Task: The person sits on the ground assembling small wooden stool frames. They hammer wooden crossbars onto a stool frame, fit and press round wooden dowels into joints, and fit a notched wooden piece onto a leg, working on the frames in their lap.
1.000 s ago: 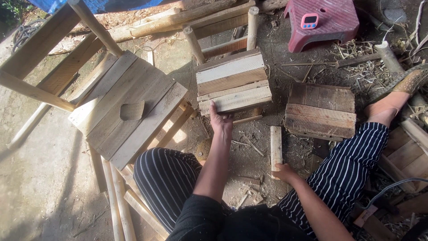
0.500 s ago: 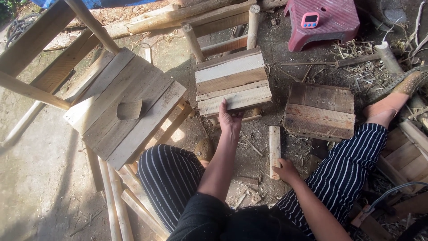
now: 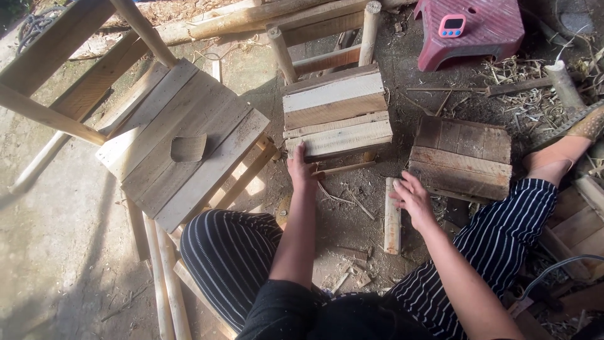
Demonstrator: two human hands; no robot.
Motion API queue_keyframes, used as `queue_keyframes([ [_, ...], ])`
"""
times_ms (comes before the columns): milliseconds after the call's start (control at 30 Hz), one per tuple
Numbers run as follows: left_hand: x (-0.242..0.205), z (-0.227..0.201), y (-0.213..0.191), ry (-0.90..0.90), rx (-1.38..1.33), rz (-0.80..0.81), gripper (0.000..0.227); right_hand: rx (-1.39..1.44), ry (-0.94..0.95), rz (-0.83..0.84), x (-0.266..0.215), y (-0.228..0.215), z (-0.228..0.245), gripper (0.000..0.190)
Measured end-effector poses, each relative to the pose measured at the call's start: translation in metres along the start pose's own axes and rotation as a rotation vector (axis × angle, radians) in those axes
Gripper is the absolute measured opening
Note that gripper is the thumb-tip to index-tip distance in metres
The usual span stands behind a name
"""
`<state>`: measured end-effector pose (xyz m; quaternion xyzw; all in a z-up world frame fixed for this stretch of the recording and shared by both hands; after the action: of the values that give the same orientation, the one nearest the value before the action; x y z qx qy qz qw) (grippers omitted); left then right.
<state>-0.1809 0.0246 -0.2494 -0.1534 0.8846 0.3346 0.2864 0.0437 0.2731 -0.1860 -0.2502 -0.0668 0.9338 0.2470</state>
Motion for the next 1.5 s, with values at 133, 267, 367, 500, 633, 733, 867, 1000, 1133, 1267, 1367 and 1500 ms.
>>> queue_keyframes([
  [133,-0.032,-0.035,0.013,-0.076,-0.057,0.094,0.058,0.032,-0.087,0.053,0.007,0.014,0.086,0.086],
  [267,-0.029,-0.039,0.016,-0.148,0.104,0.242,0.059,0.05,-0.036,0.158,0.058,0.032,0.081,0.094],
  [367,-0.021,-0.035,0.022,-0.149,0.074,0.26,0.054,0.071,0.03,0.192,0.076,0.035,0.085,0.092],
  [500,-0.005,-0.02,0.01,-0.089,0.016,0.244,0.049,0.132,0.078,0.188,0.089,0.033,0.089,0.088],
  [633,-0.057,-0.01,0.052,-0.038,0.02,0.231,0.052,0.31,0.099,0.164,0.11,0.009,0.086,0.071],
  [733,-0.1,-0.005,0.079,0.062,0.193,0.272,0.076,0.475,0.086,0.146,0.117,-0.019,0.068,0.069],
  [867,-0.133,-0.02,0.106,0.177,0.205,0.344,0.076,0.576,0.107,0.096,0.119,-0.038,0.042,0.057],
  [1000,-0.13,-0.031,0.109,0.159,0.203,0.374,0.087,0.56,0.079,0.091,0.134,-0.039,0.028,0.053],
  [1133,-0.116,-0.065,0.114,0.126,0.184,0.372,0.084,0.484,0.033,0.123,0.156,-0.021,0.072,0.054],
  [1267,-0.083,-0.09,0.127,0.174,0.067,0.329,0.095,0.427,-0.072,0.188,0.171,0.012,0.163,0.052],
  [1367,-0.051,-0.109,0.144,0.244,-0.009,0.302,0.093,0.458,-0.142,0.255,0.199,0.039,0.208,0.057],
  [1500,0.041,-0.108,0.146,0.302,-0.147,0.283,0.083,0.325,-0.301,0.345,0.262,0.062,0.218,0.045],
])
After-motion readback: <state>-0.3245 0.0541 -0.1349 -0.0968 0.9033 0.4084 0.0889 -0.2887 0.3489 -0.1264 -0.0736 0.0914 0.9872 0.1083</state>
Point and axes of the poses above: each hand's wrist, its own x-axis towards the middle knuckle, its own y-axis out of the palm, z = x × y, the point moved 6 cm from there along x, towards the middle knuckle, and after that the axes turned 15 degrees about -x, right-handed, at the moved point
